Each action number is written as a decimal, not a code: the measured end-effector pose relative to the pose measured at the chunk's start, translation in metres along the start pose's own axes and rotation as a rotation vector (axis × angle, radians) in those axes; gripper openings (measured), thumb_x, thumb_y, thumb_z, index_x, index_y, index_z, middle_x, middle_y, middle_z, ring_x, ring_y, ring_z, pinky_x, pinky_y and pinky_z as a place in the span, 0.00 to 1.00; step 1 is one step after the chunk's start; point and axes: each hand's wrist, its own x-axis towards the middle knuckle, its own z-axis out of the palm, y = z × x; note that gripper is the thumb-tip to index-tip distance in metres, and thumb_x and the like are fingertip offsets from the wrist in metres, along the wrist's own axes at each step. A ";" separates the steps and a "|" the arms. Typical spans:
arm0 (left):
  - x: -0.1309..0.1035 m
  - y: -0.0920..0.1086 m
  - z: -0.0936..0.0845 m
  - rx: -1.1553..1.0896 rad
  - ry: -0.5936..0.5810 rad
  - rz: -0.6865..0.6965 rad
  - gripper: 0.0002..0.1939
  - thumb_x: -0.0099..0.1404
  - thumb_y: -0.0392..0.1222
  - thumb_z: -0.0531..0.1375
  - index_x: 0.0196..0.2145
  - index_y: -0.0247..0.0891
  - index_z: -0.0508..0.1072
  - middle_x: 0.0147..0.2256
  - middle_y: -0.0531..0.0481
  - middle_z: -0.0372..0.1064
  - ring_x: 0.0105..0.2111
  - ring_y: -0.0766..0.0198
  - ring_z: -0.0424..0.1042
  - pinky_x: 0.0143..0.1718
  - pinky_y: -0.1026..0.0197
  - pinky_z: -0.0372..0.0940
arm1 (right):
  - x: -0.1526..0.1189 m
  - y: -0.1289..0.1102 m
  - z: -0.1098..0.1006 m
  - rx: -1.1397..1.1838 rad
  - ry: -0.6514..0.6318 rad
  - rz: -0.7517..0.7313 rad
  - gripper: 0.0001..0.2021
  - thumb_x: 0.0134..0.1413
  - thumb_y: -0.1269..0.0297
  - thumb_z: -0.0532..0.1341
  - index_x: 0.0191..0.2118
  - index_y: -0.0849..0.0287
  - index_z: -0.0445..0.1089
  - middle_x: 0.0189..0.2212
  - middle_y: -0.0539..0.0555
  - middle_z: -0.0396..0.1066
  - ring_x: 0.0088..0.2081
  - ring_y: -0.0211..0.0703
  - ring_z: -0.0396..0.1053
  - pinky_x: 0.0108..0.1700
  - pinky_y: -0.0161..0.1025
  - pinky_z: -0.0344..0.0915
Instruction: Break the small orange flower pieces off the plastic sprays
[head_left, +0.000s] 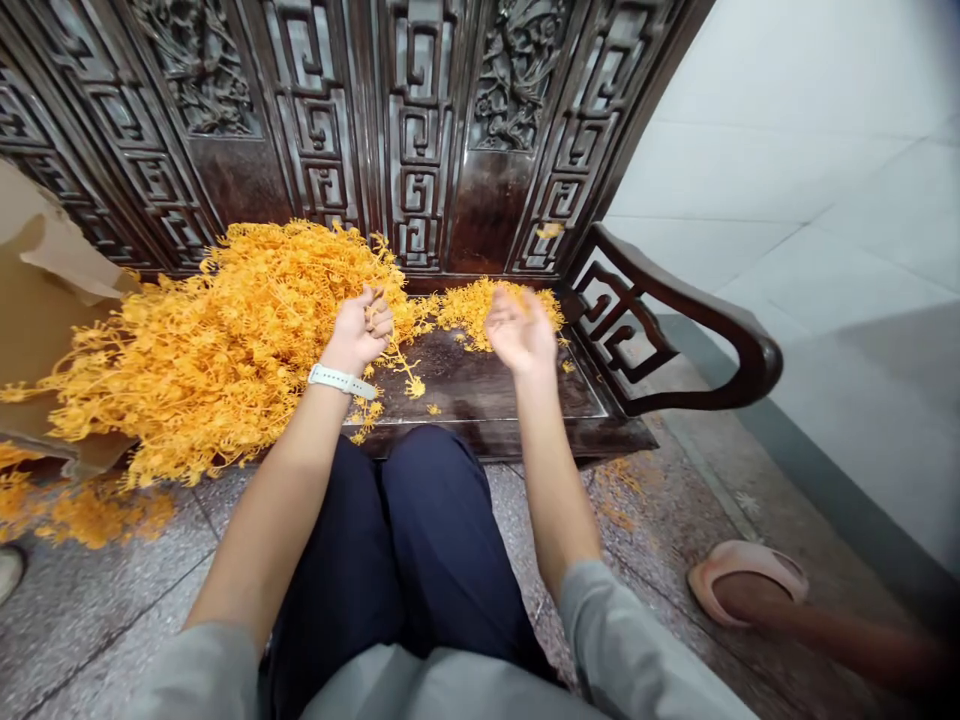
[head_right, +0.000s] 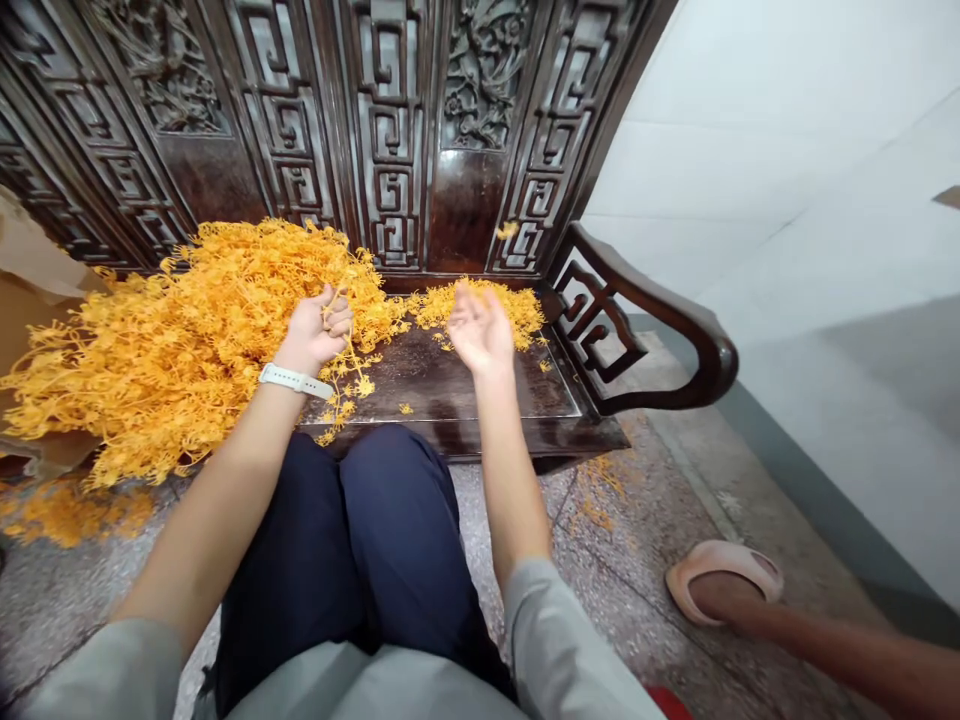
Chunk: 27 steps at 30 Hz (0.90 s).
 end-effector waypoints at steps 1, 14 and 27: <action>-0.002 -0.005 0.004 0.008 -0.006 -0.013 0.21 0.86 0.40 0.46 0.32 0.38 0.64 0.17 0.63 0.45 0.11 0.74 0.45 0.11 0.71 0.40 | 0.013 -0.003 0.012 -0.228 -0.096 -0.090 0.12 0.66 0.50 0.66 0.45 0.51 0.78 0.34 0.54 0.81 0.28 0.41 0.71 0.22 0.35 0.67; 0.004 -0.039 0.021 0.065 -0.107 -0.081 0.23 0.86 0.46 0.49 0.33 0.36 0.68 0.17 0.63 0.45 0.11 0.76 0.45 0.12 0.71 0.39 | 0.059 -0.069 -0.089 -2.104 -0.502 -0.391 0.30 0.77 0.42 0.50 0.43 0.65 0.78 0.29 0.61 0.80 0.25 0.42 0.73 0.28 0.36 0.68; 0.021 -0.026 0.010 -0.014 0.044 0.139 0.20 0.84 0.50 0.55 0.32 0.41 0.64 0.16 0.62 0.45 0.11 0.74 0.43 0.12 0.69 0.39 | 0.040 -0.067 -0.109 -2.537 -0.724 -1.074 0.27 0.66 0.34 0.64 0.39 0.58 0.75 0.18 0.47 0.70 0.18 0.34 0.58 0.22 0.32 0.53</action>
